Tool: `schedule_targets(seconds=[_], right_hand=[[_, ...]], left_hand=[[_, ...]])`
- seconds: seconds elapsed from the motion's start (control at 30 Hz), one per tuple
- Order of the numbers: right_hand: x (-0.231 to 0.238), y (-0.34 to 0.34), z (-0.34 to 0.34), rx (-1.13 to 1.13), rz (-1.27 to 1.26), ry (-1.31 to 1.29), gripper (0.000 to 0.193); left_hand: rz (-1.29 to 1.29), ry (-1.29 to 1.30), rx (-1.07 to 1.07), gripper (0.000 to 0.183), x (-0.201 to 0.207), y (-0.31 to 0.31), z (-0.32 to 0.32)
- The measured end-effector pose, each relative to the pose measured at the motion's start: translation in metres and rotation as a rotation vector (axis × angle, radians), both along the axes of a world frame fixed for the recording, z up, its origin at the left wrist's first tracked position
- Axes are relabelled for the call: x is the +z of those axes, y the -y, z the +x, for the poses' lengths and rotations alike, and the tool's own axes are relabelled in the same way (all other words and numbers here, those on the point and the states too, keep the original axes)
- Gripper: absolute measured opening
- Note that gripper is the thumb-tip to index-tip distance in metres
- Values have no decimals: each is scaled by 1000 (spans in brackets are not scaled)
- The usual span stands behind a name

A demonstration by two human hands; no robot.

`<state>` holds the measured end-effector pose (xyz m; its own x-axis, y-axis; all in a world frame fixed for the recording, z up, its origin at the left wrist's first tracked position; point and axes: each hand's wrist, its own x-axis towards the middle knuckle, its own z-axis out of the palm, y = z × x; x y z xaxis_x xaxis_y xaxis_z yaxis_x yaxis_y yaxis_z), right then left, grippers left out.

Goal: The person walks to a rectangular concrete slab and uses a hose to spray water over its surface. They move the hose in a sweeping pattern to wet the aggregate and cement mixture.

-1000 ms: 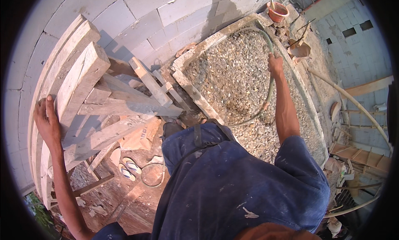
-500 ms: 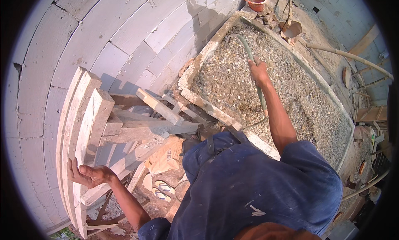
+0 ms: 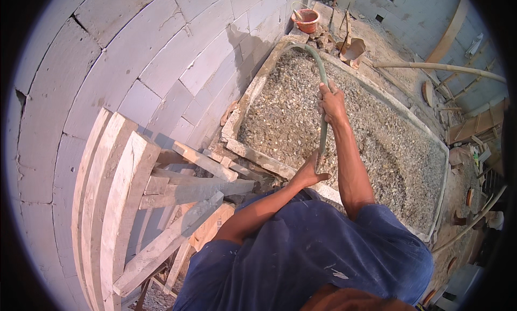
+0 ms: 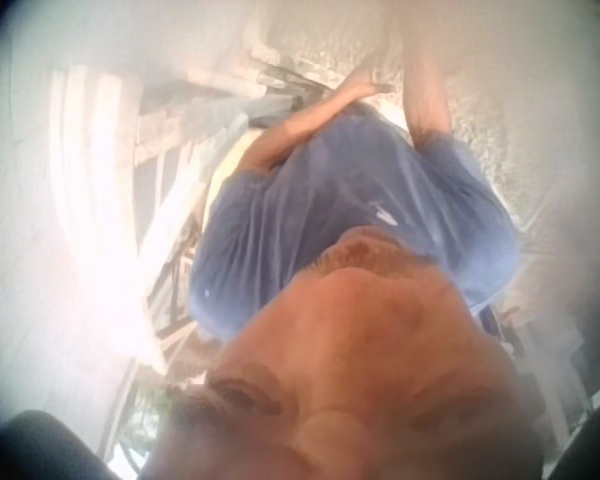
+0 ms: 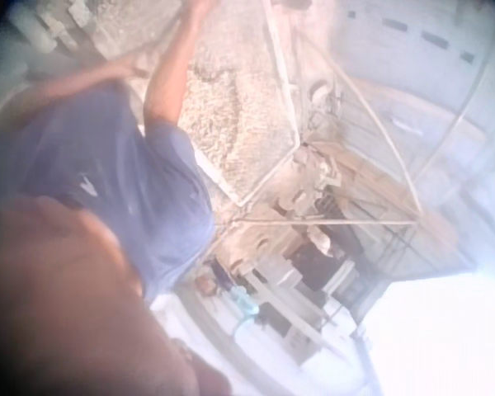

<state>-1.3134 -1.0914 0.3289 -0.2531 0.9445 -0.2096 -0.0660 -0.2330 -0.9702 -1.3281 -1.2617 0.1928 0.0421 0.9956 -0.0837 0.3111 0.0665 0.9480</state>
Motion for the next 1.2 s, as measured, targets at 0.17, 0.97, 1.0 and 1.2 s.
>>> schedule_targets(seconds=[0.17, 0.97, 1.0, 1.2], right_hand=[[18, 1, -6, -25, 8, -76, 20], [55, 8, -9, -31, 14, -155, 11], [54, 12, -11, -41, 5, -154, 12], [44, 31, -17, 6, -47, -173, 42]], left_hand=[[-88, 96, 29, 90, -7, -1, -7], [-237, 249, -15, 35, 76, 42, 5], [-222, 240, -34, 34, 72, 46, 3], [-147, 312, -150, 28, 39, 58, -7]])
